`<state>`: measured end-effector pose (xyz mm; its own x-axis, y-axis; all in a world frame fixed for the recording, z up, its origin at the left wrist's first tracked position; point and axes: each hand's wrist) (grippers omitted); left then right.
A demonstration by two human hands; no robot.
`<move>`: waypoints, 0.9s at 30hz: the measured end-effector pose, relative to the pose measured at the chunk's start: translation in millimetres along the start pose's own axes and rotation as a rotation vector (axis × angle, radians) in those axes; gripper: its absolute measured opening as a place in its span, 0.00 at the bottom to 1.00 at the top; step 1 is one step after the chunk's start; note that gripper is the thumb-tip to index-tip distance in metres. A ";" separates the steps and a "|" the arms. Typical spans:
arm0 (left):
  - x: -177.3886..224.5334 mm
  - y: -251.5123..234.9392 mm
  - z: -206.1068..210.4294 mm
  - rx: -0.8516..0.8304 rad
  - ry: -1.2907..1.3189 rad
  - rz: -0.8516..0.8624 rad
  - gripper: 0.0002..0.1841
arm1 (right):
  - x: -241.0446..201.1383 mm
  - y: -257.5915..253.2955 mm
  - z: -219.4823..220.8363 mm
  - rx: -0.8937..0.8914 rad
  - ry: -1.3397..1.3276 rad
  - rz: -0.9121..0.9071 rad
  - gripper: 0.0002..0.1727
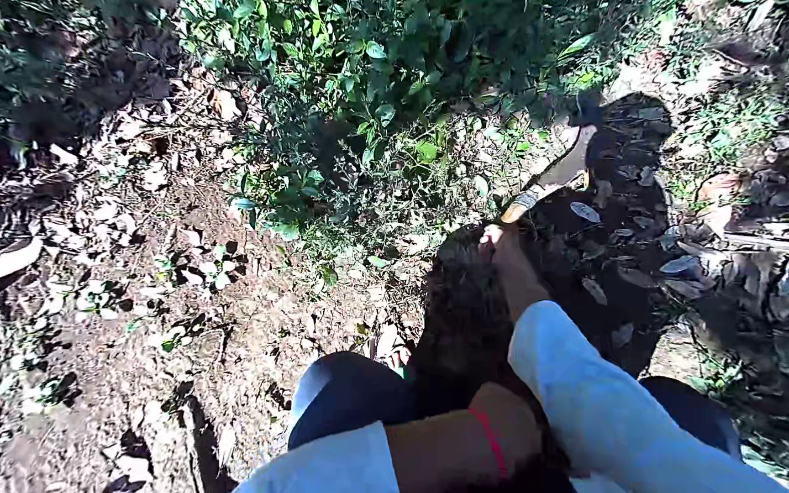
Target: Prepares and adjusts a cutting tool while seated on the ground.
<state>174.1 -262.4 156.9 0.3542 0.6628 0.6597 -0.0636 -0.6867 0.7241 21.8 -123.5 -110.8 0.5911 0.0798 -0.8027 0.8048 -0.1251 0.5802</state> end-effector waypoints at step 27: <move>24.0 10.7 9.7 0.027 0.104 -0.068 0.11 | 21.5 96.7 30.6 -0.212 0.453 0.248 0.27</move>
Point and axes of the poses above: each hand's wrist, its own y-axis away from the middle knuckle, its own z-axis out of the palm, x = y × z, and after that the axes turned 14 degrees about y, right-handed
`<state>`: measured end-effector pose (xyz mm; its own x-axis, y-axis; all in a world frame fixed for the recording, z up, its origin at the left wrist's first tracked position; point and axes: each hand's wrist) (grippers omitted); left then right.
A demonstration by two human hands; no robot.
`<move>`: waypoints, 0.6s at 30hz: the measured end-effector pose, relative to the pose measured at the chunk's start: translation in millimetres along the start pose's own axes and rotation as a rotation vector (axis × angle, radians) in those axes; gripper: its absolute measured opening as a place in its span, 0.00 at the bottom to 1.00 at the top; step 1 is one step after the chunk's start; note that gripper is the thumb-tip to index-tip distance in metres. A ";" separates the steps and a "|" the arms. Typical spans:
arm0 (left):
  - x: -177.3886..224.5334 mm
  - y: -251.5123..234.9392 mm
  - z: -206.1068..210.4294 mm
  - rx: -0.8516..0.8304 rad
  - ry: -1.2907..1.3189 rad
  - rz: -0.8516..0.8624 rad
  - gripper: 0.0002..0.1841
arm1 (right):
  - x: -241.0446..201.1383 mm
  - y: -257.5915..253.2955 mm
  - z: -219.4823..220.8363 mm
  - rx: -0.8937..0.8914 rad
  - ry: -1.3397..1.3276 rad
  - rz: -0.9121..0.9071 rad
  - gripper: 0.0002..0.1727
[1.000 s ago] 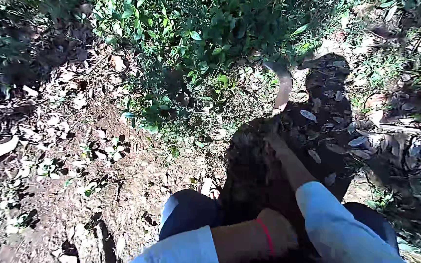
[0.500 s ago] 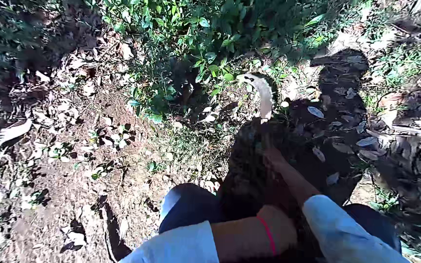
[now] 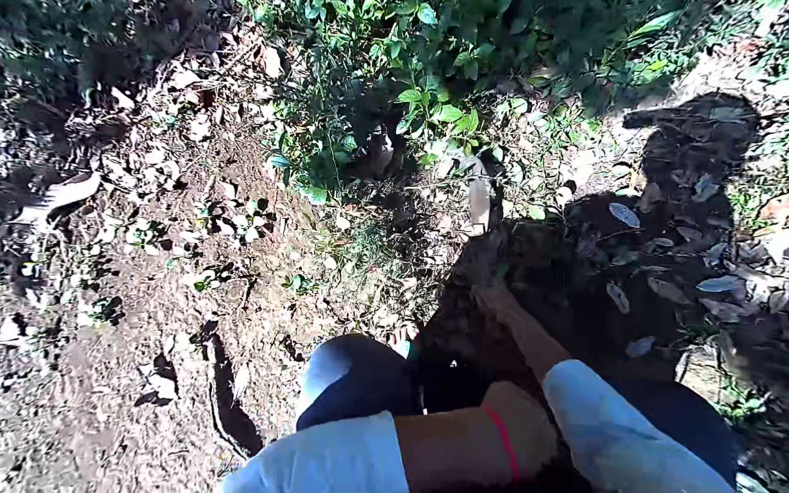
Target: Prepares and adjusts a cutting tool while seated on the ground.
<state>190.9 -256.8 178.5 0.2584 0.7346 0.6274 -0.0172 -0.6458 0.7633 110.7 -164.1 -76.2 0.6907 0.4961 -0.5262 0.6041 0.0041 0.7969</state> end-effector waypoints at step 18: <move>3.0 5.9 11.4 0.090 0.183 -0.088 0.12 | -23.7 -50.5 23.1 0.118 0.069 -0.023 0.24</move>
Point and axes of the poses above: each hand's wrist, its own y-axis away from the middle knuckle, its own z-axis out of the palm, x = y × z, and after that the axes turned 14 degrees about y, right-handed
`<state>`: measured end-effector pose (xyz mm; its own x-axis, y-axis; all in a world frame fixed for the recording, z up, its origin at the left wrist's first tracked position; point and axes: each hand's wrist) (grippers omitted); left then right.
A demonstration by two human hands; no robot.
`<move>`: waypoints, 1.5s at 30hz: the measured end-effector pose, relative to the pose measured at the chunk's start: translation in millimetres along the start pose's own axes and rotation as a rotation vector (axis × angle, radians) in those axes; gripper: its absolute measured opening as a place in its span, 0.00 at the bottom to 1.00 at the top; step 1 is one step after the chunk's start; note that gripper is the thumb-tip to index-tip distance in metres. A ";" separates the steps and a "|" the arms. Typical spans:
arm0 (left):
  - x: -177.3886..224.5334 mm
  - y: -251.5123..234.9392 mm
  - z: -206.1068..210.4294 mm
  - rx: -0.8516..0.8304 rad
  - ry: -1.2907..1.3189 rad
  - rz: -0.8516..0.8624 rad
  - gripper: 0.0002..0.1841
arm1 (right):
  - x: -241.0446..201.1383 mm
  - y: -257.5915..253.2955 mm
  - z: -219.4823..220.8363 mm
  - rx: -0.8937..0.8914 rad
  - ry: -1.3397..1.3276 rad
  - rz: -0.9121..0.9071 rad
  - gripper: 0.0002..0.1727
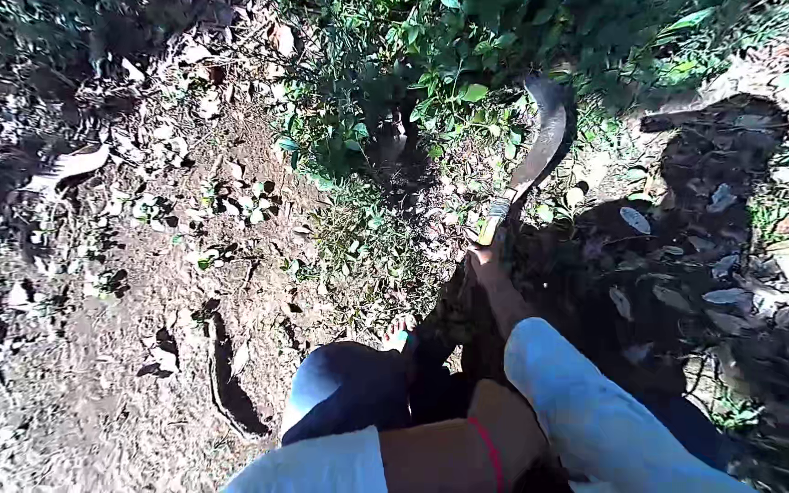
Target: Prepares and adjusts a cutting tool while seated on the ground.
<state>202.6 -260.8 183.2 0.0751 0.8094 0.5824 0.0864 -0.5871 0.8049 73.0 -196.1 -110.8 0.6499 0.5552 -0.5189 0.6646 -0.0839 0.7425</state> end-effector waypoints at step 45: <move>-1.6 0.5 28.5 1.117 -0.417 0.547 0.07 | 102.2 58.4 17.3 -0.247 0.588 -0.224 0.38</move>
<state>230.8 -262.7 179.4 0.6451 0.5192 0.5605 0.7026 -0.6915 -0.1681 184.6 -158.5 -127.8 0.1508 0.9010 -0.4067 0.6103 0.2387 0.7553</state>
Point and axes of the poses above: each hand's wrist, its own y-axis away from the middle knuckle, its own z-axis out of the palm, x = y × z, and after that the axes turned 14 degrees about y, right-handed
